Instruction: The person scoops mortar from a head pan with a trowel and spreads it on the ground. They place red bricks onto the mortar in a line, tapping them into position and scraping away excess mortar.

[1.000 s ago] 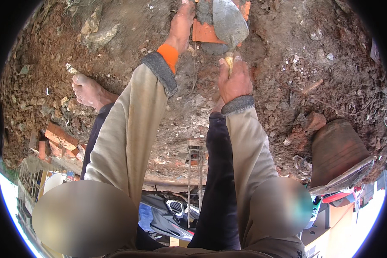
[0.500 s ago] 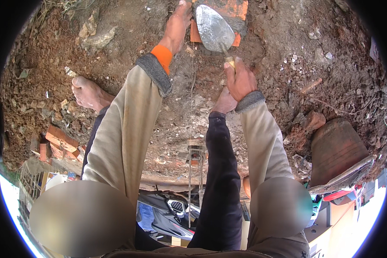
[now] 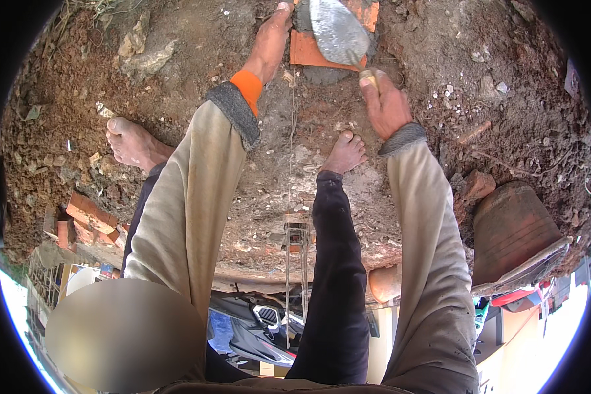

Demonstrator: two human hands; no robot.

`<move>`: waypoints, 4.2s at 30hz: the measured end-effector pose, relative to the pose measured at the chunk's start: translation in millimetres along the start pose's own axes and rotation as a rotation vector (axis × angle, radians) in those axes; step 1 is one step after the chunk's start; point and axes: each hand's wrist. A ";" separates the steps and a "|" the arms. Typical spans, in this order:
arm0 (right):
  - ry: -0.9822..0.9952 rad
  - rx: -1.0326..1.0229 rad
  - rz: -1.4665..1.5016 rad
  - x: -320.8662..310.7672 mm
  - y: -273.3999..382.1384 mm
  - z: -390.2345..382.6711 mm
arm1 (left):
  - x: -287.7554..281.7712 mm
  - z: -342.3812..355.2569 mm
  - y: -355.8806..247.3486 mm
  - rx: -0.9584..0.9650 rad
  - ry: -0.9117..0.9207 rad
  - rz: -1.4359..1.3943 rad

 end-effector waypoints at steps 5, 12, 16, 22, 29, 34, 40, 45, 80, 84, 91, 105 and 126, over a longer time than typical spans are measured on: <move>-0.038 -0.084 -0.235 27.1 -1.6 -14.4 | -1.1 0.0 7.3 0.030 0.015 -0.175; 0.004 0.016 -0.107 5.0 16.4 -1.4 | 16.4 -11.2 -20.6 -0.012 0.021 -0.260; 0.064 -0.031 -0.305 16.8 -12.0 -7.1 | 9.0 -11.4 -17.1 -0.051 0.067 -0.247; -0.046 0.021 -0.449 -16.8 -10.4 -9.8 | 16.0 -11.8 -23.5 -0.020 0.051 -0.283; -0.032 -0.009 0.398 52.7 24.6 -65.4 | 7.4 -40.2 -18.6 0.055 -0.155 0.179; 0.161 0.228 0.574 101.1 131.2 -46.5 | -9.3 -96.3 -58.4 0.009 -0.293 0.133; 0.088 0.368 0.418 118.6 165.6 18.4 | -28.4 -151.2 -111.3 -0.001 -0.396 0.203; 0.168 0.302 0.197 86.9 192.1 36.6 | -43.6 -188.2 -112.9 0.019 -0.423 0.134; -0.255 0.294 -0.373 66.5 -25.4 -61.3 | 143.4 -344.9 -195.6 -0.211 -0.101 0.105; -0.250 0.300 -0.352 73.2 -36.9 -79.7 | 152.0 -347.1 -178.7 -0.260 -0.105 0.064; -0.306 0.307 -0.392 94.7 -50.2 -90.7 | 145.6 -346.0 -169.6 -0.278 -0.109 0.034; -0.246 0.370 0.232 62.2 -2.9 -58.3 | 148.0 -343.1 -171.9 -0.262 -0.083 -0.011; 0.306 0.387 1.186 -26.1 -39.4 -52.8 | 142.9 -342.1 -177.1 -0.262 -0.036 -0.033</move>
Point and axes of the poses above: each hand's wrist, its own z-axis towards the middle knuckle, its own x-axis out of the palm, y = z × x, and after that the axes turned 13 degrees about y, right-handed
